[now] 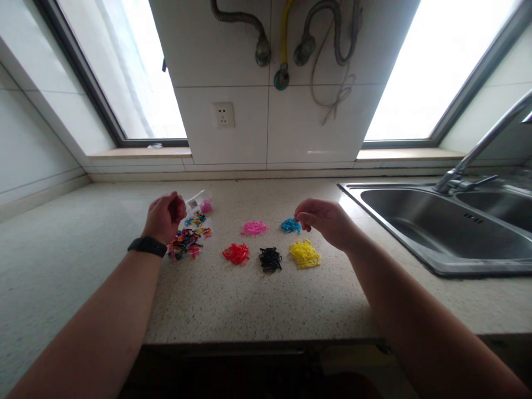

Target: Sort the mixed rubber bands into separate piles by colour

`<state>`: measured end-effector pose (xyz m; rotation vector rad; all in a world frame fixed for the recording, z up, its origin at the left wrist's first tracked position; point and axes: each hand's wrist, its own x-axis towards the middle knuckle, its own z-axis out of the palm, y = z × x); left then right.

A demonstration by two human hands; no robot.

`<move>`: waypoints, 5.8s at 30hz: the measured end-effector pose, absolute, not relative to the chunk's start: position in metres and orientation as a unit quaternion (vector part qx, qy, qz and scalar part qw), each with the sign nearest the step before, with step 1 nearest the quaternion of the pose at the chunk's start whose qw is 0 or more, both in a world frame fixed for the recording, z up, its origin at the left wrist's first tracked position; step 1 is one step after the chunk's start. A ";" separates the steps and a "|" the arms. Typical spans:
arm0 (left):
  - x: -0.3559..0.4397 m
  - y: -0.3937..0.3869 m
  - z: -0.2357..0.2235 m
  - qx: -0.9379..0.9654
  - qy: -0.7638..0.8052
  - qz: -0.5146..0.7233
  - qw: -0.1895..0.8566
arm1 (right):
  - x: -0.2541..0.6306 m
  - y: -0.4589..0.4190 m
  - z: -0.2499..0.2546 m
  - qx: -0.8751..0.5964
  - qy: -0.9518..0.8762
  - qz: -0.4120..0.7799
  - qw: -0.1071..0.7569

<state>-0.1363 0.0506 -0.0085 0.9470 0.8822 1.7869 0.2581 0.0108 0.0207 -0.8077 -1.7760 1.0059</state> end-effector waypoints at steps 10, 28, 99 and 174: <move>-0.136 0.050 -0.008 0.387 0.362 0.719 0.449 | 0.258 0.011 0.022 -0.334 -0.723 0.398 0.455; -0.137 0.051 -0.008 0.396 0.357 0.716 0.452 | 0.257 0.008 0.025 -0.338 -0.734 0.390 0.441; -0.138 0.053 -0.013 0.407 0.357 0.710 0.450 | 0.264 0.010 0.018 -0.231 -0.715 0.482 0.451; -0.132 0.047 -0.008 0.466 0.394 0.690 0.390 | 0.292 0.060 -0.027 -0.452 -0.821 0.187 0.294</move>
